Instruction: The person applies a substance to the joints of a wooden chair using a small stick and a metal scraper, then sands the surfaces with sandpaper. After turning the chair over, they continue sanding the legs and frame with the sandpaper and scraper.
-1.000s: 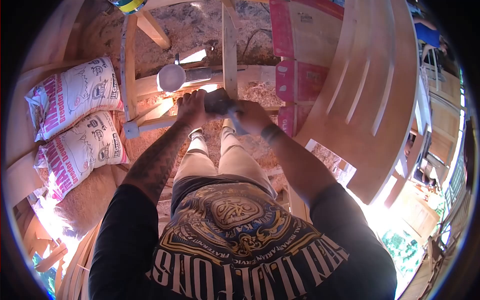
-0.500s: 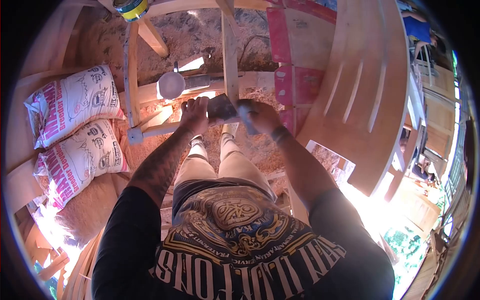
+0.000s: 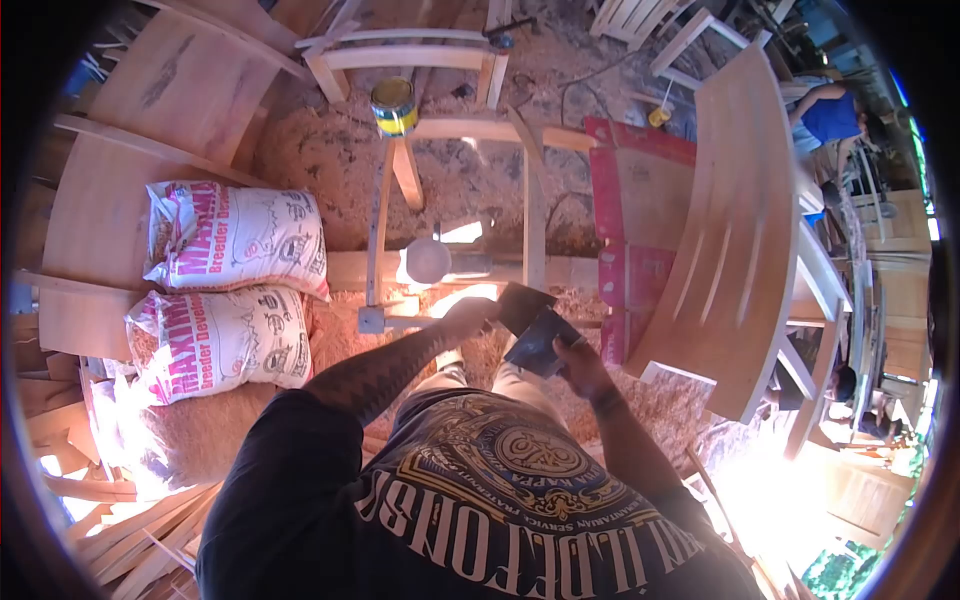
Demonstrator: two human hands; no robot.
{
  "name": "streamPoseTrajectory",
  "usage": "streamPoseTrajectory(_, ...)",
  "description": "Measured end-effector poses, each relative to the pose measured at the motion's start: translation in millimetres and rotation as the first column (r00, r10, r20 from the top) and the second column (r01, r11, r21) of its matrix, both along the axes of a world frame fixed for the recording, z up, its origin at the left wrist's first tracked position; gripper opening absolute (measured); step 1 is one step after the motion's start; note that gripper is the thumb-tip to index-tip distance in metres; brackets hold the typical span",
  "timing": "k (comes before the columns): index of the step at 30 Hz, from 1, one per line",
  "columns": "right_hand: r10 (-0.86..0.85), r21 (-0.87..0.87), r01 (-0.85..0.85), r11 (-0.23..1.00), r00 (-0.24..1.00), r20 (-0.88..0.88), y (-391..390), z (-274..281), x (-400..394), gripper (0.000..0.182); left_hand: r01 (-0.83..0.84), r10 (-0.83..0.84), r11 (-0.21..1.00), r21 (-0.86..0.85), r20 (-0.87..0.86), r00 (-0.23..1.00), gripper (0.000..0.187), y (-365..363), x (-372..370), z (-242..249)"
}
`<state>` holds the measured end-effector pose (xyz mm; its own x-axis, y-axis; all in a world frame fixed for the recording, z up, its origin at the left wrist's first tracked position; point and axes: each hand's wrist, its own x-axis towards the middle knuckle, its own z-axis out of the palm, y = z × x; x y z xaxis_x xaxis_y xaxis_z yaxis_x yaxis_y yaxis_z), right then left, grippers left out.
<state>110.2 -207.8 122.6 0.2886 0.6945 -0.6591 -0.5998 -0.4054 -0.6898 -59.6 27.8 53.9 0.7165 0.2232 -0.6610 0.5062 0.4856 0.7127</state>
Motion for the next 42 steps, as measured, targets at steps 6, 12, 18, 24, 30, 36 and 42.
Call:
streamPoseTrajectory(6,0.072,-0.069,-0.057,0.996,0.971,0.23,15,37,-20,0.025,0.381,-0.655,0.645,0.662,0.222,0.723,0.017,-8,-12,12)
streamPoseTrajectory(12,0.623,-0.682,-0.3,0.667,-0.277,0.732,-77,-40,-3,0.032,0.34,-0.676,0.522,0.782,0.137,0.724,0.025,92,7,-19)
streamPoseTrajectory(18,0.113,-0.606,0.317,0.73,0.818,0.564,-261,1,-55,0.034,-0.126,-0.235,-0.118,0.985,0.096,0.967,0.062,390,97,-5)
streamPoseTrajectory(24,0.511,-0.929,0.205,0.307,0.788,0.343,-414,30,-158,0.052,0.242,-0.216,0.205,0.948,-0.197,0.956,0.104,557,103,-28)
streamPoseTrajectory(30,0.501,-0.956,-0.041,0.292,0.858,0.117,-380,97,-213,0.05,0.212,-0.235,0.02,0.977,-0.201,0.951,0.073,551,124,-57)
streamPoseTrajectory(36,0.417,-0.929,-0.002,0.37,0.894,0.164,-335,93,-160,0.045,0.424,-0.087,-0.196,0.884,-0.447,0.891,0.086,474,89,-9)
streamPoseTrajectory(42,0.455,-0.836,0.128,0.533,0.79,0.411,-312,57,-82,0.037,0.18,-0.184,0.041,0.983,-0.17,0.968,0.099,344,23,61)
